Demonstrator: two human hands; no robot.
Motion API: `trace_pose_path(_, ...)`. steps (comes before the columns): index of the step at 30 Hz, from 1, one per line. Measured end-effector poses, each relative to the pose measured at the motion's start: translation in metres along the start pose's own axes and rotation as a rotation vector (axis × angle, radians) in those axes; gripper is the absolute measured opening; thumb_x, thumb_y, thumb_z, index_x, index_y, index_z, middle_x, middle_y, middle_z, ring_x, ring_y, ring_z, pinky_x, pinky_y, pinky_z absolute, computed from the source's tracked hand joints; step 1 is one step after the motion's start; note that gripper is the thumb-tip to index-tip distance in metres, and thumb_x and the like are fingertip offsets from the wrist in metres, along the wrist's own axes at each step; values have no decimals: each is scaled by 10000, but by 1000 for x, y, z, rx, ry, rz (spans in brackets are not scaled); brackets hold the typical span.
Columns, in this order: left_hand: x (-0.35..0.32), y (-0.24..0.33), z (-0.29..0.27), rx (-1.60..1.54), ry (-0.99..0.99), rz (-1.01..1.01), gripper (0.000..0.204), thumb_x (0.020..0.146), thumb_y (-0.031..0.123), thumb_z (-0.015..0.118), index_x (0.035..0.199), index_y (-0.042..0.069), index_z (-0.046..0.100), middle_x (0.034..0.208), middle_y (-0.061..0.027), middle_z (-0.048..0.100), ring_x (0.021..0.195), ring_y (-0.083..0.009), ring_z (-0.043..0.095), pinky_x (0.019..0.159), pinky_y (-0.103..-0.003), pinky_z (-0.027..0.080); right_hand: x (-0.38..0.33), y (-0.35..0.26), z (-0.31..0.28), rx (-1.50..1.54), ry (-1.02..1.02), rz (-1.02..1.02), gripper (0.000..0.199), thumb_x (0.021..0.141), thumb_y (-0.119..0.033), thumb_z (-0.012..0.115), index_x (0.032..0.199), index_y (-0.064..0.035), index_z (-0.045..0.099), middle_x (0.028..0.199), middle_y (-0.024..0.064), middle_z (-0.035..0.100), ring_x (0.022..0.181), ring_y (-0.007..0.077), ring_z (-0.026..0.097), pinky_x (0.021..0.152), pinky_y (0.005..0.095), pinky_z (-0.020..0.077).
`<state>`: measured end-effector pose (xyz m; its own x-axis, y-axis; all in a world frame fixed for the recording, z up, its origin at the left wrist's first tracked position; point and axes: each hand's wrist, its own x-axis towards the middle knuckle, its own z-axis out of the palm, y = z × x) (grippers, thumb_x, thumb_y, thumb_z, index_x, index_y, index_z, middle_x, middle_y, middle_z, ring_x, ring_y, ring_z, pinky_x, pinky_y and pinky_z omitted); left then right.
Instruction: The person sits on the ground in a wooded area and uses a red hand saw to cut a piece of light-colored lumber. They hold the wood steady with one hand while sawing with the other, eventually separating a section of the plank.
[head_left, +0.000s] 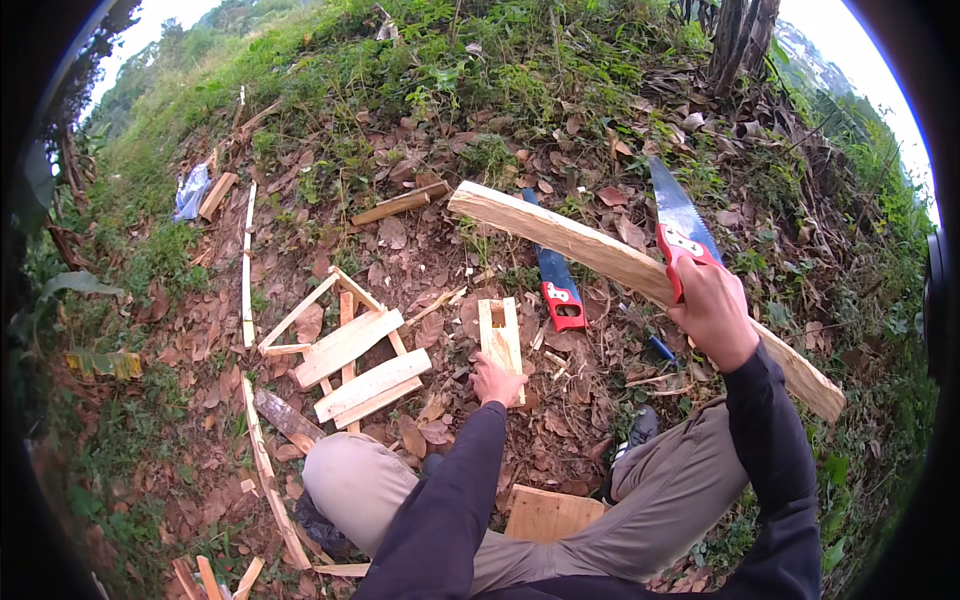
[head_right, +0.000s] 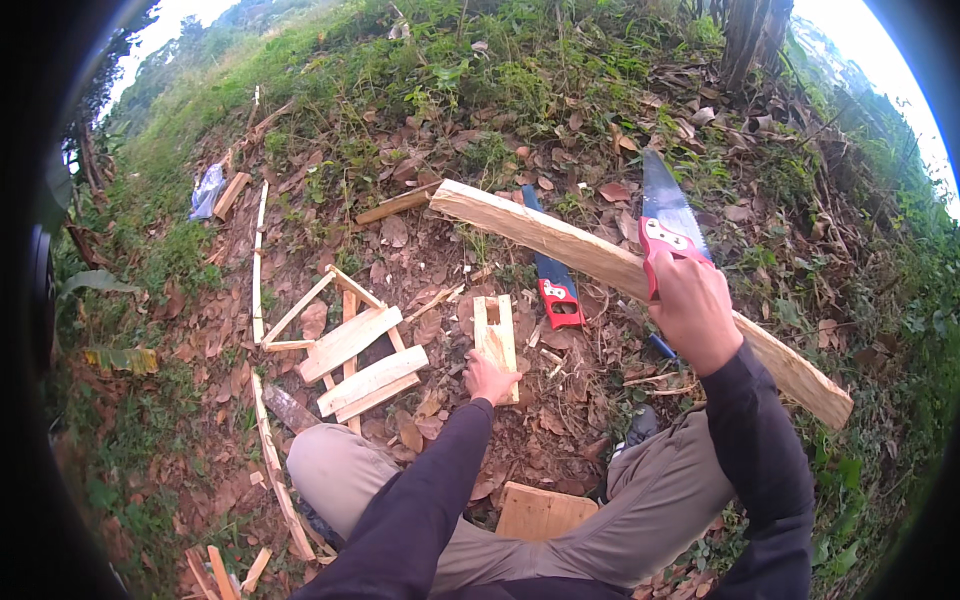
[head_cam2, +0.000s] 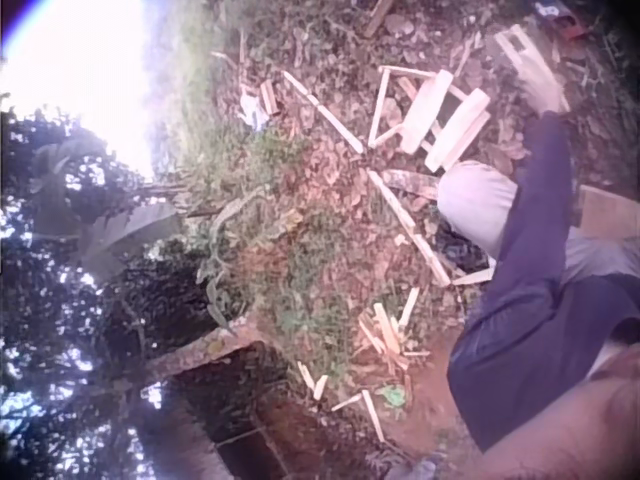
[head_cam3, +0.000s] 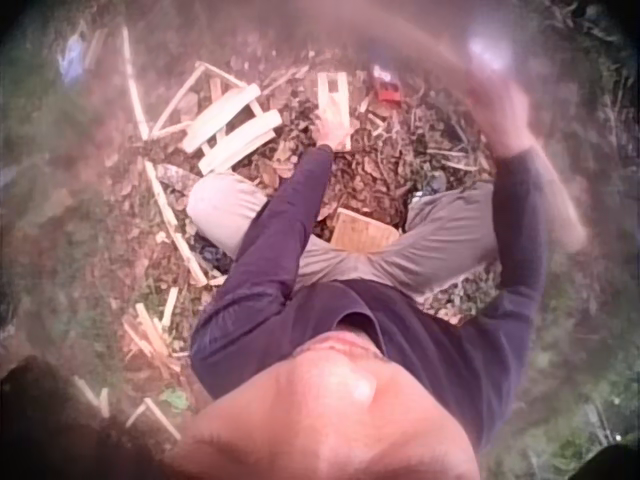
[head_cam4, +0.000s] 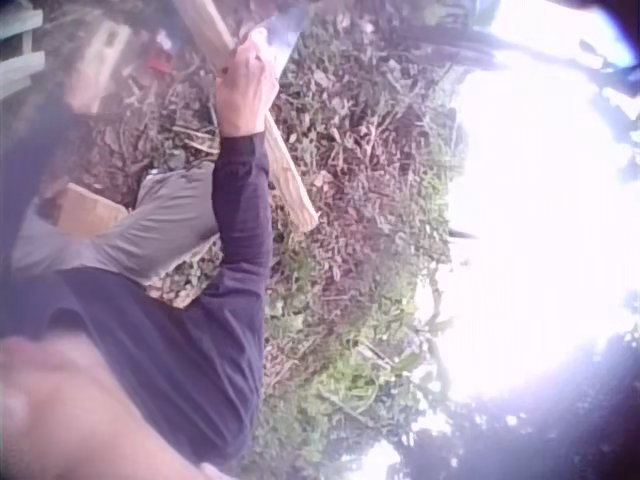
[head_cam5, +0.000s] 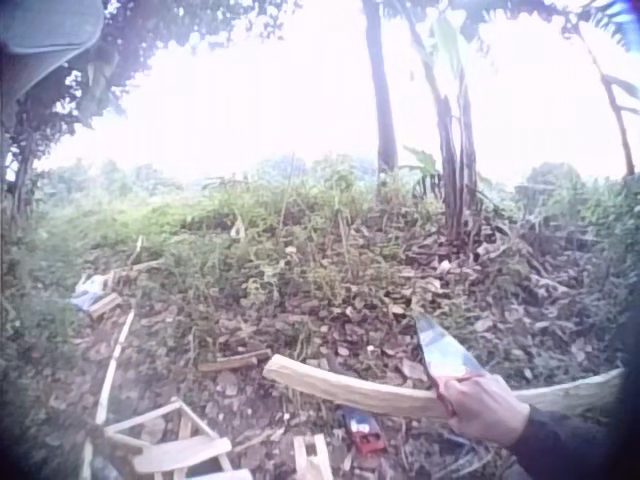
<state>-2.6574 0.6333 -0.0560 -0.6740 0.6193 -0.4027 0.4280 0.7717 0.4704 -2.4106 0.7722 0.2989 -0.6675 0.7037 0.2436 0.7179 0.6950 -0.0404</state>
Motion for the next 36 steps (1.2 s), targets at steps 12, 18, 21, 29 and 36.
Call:
trace_pose_path(12,-15,89,-166,775,-583,271,840,748,724,692,1256,56,667,1248,-150,663,1154,-292,625,988,-382,483,21,-24,41,54,27,-204,281,692,-116,739,872,-21,546,719,169,628,736,359,658,637,461,499)
trace_pose_path(18,-142,165,-294,1155,-146,711,866,751,591,779,1339,4,533,935,-169,709,858,-262,717,740,-391,592,13,-27,25,121,109,-292,247,696,-129,727,851,-42,555,718,162,621,727,358,647,626,468,487)
trace_pose_path(21,-150,149,-338,1069,565,1017,877,688,587,812,1268,26,469,1024,-122,614,957,-279,649,726,-427,570,12,-45,13,191,231,-355,269,688,-150,741,847,-41,554,724,163,620,721,370,641,621,471,483)
trace_pose_path(29,-114,105,-381,687,309,1166,417,675,183,714,1030,43,547,818,-212,681,822,-400,689,703,-483,542,14,-80,-1,228,340,-454,224,730,-122,712,871,-8,580,710,168,642,677,345,662,613,455,514)
trace_pose_path(36,-103,68,-369,680,318,1052,391,645,202,714,963,40,553,813,-218,689,818,-406,691,723,-486,555,8,-68,-9,374,177,-388,468,637,-277,879,868,-21,562,811,169,617,759,365,638,662,451,482)
